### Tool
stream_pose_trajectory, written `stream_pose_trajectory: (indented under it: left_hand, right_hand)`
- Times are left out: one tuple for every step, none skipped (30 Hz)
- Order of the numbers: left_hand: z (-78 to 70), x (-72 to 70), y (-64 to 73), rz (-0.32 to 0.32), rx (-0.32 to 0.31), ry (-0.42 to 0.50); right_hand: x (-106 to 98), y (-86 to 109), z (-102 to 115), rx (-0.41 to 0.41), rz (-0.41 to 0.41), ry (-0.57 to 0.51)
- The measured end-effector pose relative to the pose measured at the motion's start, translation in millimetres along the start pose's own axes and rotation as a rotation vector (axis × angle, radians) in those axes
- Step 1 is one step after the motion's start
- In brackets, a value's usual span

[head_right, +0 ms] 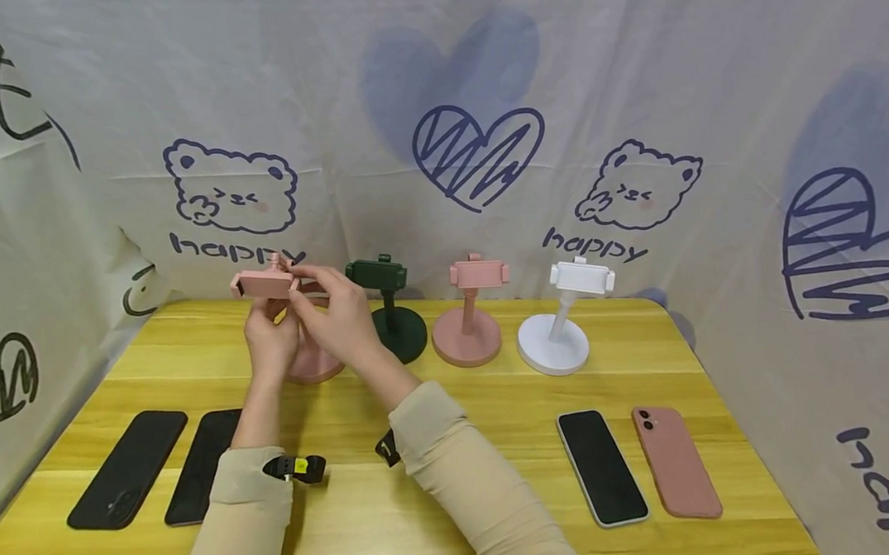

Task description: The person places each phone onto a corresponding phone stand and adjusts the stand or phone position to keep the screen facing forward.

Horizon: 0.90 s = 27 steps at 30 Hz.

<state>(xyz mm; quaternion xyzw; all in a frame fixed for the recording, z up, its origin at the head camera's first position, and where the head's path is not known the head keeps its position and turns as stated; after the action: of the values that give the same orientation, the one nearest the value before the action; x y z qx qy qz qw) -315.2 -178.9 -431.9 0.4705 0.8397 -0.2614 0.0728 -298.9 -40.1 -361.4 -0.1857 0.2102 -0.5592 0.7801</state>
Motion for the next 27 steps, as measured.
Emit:
stream_pose_trajectory:
  left_hand:
    - [0.6, 0.2, 0.2, -0.005, 0.005, -0.019]
    - [1.0, 0.3, 0.2, -0.009, 0.009, -0.033]
    - [1.7, 0.5, 0.1, -0.011, 0.014, -0.042]
    - [2.3, 0.5, 0.1, -0.014, 0.017, -0.051]
    - [2.6, 0.5, 0.1, -0.016, 0.02, -0.057]
    - [2.9, 0.3, 0.2, -0.016, 0.022, -0.062]
    - [3.2, 0.3, 0.1, -0.016, 0.024, -0.065]
    - [3.4, 0.3, -0.2, -0.016, 0.023, -0.066]
    - [3.7, 0.5, -0.5, -0.015, 0.023, -0.068]
    - [3.5, 0.5, -0.6, -0.013, 0.022, -0.069]
    - [3.5, 0.7, -0.9, -0.011, 0.018, -0.069]
    - [3.3, 0.8, -1.0, -0.008, 0.013, -0.067]
    - [3.1, 1.2, -1.3, -0.005, 0.007, -0.066]
    - [2.7, 1.6, -1.4, -0.004, 0.001, -0.066]
    - [2.4, 1.9, -1.3, -0.003, -0.005, -0.069]
    - [1.9, 2.0, -1.2, -0.003, -0.011, -0.069]
    - [1.6, 2.1, -1.0, -0.006, -0.017, -0.073]
    - [1.0, 2.2, -0.5, -0.008, -0.02, -0.077]
    - [0.6, 2.2, -0.3, -0.012, -0.019, -0.082]
    - [0.2, 2.2, 0.0, -0.015, -0.019, -0.088]
    - [-0.3, 2.1, 0.3, -0.017, -0.015, -0.093]
    - [-0.5, 1.9, 0.5, -0.02, -0.012, -0.096]
    - [-0.6, 1.7, 0.7, -0.022, -0.009, -0.099]
    - [-0.7, 1.5, 0.7, -0.024, -0.006, -0.101]
    - [-0.7, 1.4, 0.8, -0.025, -0.003, -0.103]
    - [-0.5, 1.3, 0.8, -0.026, -0.002, -0.103]
    - [-0.5, 1.3, 0.7, -0.027, 0.002, -0.104]
  right_hand:
    - [0.8, -0.2, -0.5, 0.0, 0.006, 0.007]
    - [1.4, -0.2, -0.8, -0.001, 0.011, 0.016]
    - [1.8, -0.3, -0.9, -0.005, 0.015, 0.025]
    - [2.1, -0.3, -1.1, -0.01, 0.02, 0.033]
    - [2.2, -0.3, -1.3, -0.016, 0.024, 0.038]
    - [2.2, -0.4, -1.6, -0.022, 0.026, 0.042]
    - [2.1, -0.4, -1.5, -0.026, 0.027, 0.044]
    - [2.0, -0.5, -1.7, -0.028, 0.026, 0.045]
    - [1.9, -0.8, -1.7, -0.031, 0.025, 0.044]
    - [1.8, -1.0, -1.8, -0.031, 0.023, 0.044]
    - [1.7, -1.5, -1.8, -0.029, 0.021, 0.043]
    - [1.6, -1.9, -1.4, -0.028, 0.018, 0.044]
    - [1.4, -2.4, -1.0, -0.023, 0.015, 0.042]
    - [1.2, -2.7, -0.7, -0.017, 0.013, 0.042]
    - [1.1, -3.1, -0.2, -0.012, 0.011, 0.043]
    - [1.1, -3.4, 0.3, -0.006, 0.009, 0.044]
    - [1.1, -3.6, 0.8, 0.001, 0.008, 0.043]
    - [1.1, -3.6, 1.5, 0.008, 0.007, 0.048]
    - [1.2, -3.9, 2.0, 0.015, 0.005, 0.053]
    - [1.2, -4.2, 2.8, 0.022, 0.001, 0.057]
    - [1.2, -4.6, 3.4, 0.027, -0.003, 0.062]
    - [1.4, -5.0, 3.9, 0.033, -0.007, 0.066]
    - [1.6, -5.4, 4.4, 0.038, -0.011, 0.068]
    - [1.6, -5.8, 4.9, 0.045, -0.017, 0.07]
    - [1.7, -6.2, 5.2, 0.051, -0.021, 0.07]
    - [1.8, -6.4, 5.4, 0.058, -0.023, 0.067]
    - [1.9, -6.6, 5.5, 0.061, -0.025, 0.066]
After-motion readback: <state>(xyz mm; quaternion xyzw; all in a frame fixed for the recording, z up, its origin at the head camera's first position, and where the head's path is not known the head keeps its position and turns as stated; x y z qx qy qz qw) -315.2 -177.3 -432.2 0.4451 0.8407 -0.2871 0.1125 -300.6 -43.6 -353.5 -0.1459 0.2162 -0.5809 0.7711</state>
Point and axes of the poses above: each hand's wrist, its own y-axis away from the middle knuckle, its own x-axis out of the palm, z = x × y, the point moved 1 cm from there along -y, towards the middle knuckle, and after that the axes turned 15 degrees about -y, right-handed, at the moved point
